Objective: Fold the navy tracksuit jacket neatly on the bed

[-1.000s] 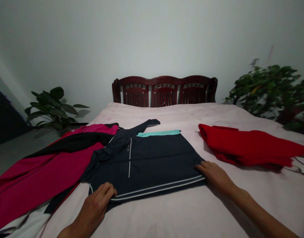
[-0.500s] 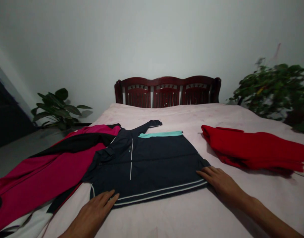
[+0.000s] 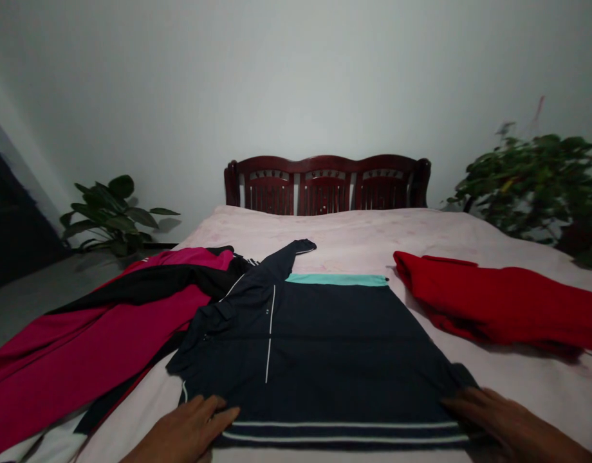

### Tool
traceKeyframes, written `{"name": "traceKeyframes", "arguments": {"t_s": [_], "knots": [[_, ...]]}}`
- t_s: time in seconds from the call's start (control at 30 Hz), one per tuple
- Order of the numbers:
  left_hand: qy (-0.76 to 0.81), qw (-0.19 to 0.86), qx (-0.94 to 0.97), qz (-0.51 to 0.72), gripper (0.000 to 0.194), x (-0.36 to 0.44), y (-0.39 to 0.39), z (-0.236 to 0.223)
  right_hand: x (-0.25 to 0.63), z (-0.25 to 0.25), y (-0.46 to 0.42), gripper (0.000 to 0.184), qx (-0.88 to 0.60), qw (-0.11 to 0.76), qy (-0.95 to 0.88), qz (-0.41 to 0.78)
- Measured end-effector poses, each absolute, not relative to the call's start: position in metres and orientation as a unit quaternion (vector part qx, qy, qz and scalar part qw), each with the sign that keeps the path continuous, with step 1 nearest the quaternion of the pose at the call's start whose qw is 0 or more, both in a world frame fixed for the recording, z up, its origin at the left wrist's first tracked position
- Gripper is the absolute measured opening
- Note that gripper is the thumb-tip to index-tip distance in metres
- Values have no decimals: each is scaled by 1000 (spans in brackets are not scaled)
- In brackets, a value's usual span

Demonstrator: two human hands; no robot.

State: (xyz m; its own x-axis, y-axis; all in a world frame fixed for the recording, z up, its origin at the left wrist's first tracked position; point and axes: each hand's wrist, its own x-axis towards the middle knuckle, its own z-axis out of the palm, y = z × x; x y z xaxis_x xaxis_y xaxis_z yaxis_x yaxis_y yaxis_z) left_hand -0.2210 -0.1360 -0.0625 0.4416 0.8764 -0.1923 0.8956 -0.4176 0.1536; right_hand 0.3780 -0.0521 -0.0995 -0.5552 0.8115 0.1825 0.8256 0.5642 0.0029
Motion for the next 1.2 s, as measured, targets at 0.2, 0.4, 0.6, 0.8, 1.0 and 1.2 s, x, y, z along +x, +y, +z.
{"name": "traceKeyframes", "arguments": {"t_s": [0.2, 0.4, 0.6, 0.8, 1.0, 1.2], "knots": [[503, 125, 855, 28, 52, -164, -58, -29, 235, -34, -8, 58, -471, 65, -868, 140], [514, 31, 856, 44, 60, -177, 22, -91, 195, -79, 54, 63, -407, 49, -901, 142], [552, 88, 823, 105, 49, -219, 40, -98, 282, -96, 95, 63, -512, 76, -854, 60], [659, 13, 723, 209, 36, -204, 103, -57, 250, -63, 157, 41, -554, 86, -827, 23], [761, 17, 610, 219, 55, -199, 162, -37, 186, -53, 228, 57, -530, 74, -845, 14], [770, 194, 573, 203, 49, -211, 196, -26, 167, -63, 260, 49, -537, 60, -841, 43]]}}
